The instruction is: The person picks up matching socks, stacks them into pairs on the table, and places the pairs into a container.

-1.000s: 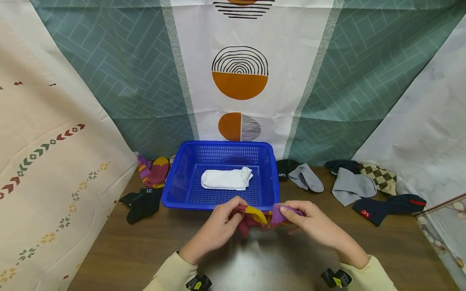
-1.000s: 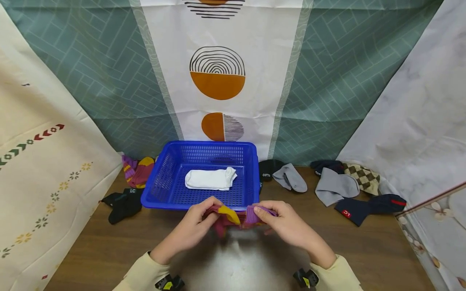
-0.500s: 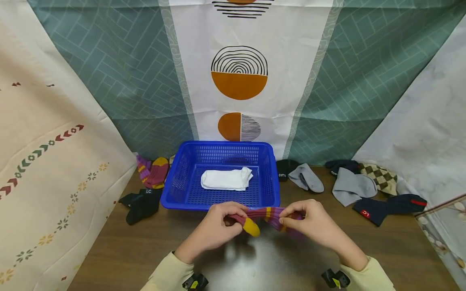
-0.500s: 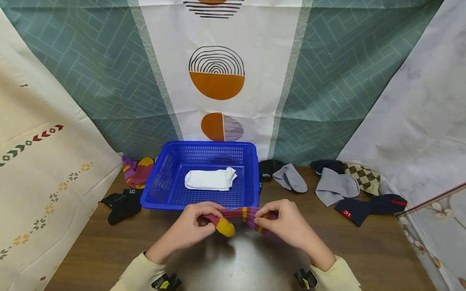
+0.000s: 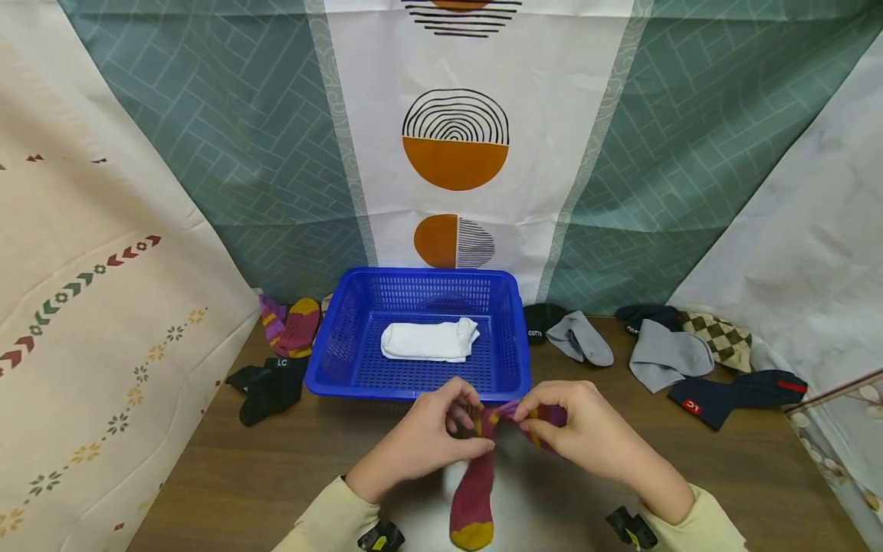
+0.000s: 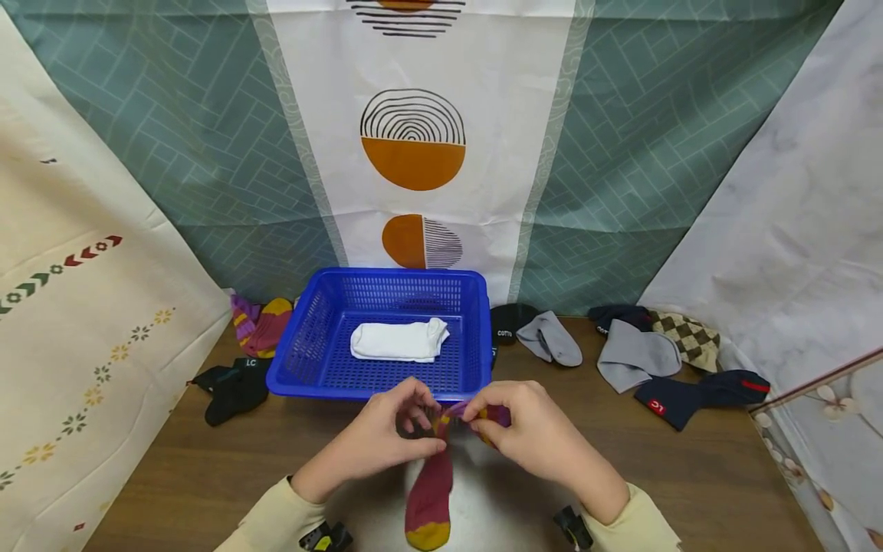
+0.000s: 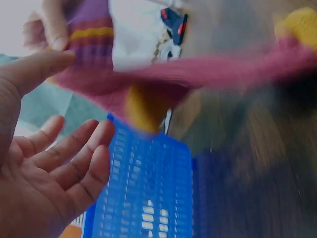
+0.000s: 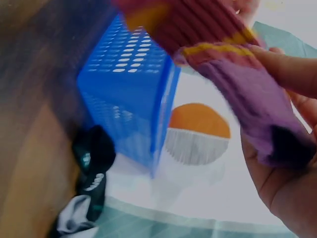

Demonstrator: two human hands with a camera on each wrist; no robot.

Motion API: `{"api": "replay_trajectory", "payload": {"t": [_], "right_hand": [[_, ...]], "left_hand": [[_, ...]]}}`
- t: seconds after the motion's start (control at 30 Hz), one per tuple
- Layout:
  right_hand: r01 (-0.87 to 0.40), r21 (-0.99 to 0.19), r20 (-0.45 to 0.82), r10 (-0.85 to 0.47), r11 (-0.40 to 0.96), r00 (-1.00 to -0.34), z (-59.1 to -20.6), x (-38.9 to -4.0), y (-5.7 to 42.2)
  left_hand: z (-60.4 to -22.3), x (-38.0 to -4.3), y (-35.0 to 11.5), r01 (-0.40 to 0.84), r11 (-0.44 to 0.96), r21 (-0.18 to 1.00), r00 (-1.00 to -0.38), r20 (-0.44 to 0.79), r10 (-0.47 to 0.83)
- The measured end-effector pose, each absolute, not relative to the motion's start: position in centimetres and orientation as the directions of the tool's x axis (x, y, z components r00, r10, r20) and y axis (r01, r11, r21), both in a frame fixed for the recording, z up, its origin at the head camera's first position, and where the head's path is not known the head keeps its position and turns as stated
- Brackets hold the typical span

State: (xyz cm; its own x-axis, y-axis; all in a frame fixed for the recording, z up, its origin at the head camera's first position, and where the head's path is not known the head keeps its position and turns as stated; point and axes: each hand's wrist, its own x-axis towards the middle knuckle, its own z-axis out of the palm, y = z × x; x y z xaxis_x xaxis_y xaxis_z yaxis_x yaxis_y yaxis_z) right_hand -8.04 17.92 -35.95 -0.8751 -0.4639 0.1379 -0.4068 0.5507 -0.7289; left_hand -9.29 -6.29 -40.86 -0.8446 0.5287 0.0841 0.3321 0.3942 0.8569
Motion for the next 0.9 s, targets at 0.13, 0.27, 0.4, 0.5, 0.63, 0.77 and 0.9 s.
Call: {"api": "replay_trajectory", "payload": {"t": [0.13,0.27,0.4,0.5,0.63,0.77,0.9], "right_hand": [[-0.466,-0.712,0.171,-0.514,0.525,-0.841,-35.0,-7.9,17.1],[-0.489,-0.698,0.206,-0.507,0.523,-0.837,-34.1,-7.9,16.8],[-0.496,-0.681,0.249,-0.467,0.538,-0.848,-33.4,-8.3,17.4],[-0.502,-0.668,0.288,-0.432,0.549,-0.855,-33.1,-8.8,18.4],[-0.501,-0.654,0.307,-0.406,0.567,-0.861,-33.2,-9.3,19.5],[-0.489,-0.639,0.310,-0.384,0.594,-0.870,-33.6,-9.6,20.2],[-0.448,-0.642,0.295,-0.339,0.622,-0.893,-34.0,-9.5,21.0]], "left_hand": [[-41.1,-9.3,-5.1,0.400,0.395,0.827,-0.789,0.091,0.608],[-41.4,-9.2,-4.5,0.464,0.375,0.802,-0.762,0.145,0.631],[-41.4,-9.3,-4.8,0.454,0.407,0.792,-0.801,0.163,0.577],[-41.5,-9.4,-5.2,0.425,0.435,0.793,-0.824,0.141,0.548],[-41.5,-9.7,-6.1,0.394,0.456,0.798,-0.838,0.108,0.535],[-41.4,-9.9,-7.2,0.386,0.495,0.778,-0.848,0.089,0.522],[-41.2,-10.0,-8.6,0.383,0.535,0.753,-0.852,0.065,0.519]]}}
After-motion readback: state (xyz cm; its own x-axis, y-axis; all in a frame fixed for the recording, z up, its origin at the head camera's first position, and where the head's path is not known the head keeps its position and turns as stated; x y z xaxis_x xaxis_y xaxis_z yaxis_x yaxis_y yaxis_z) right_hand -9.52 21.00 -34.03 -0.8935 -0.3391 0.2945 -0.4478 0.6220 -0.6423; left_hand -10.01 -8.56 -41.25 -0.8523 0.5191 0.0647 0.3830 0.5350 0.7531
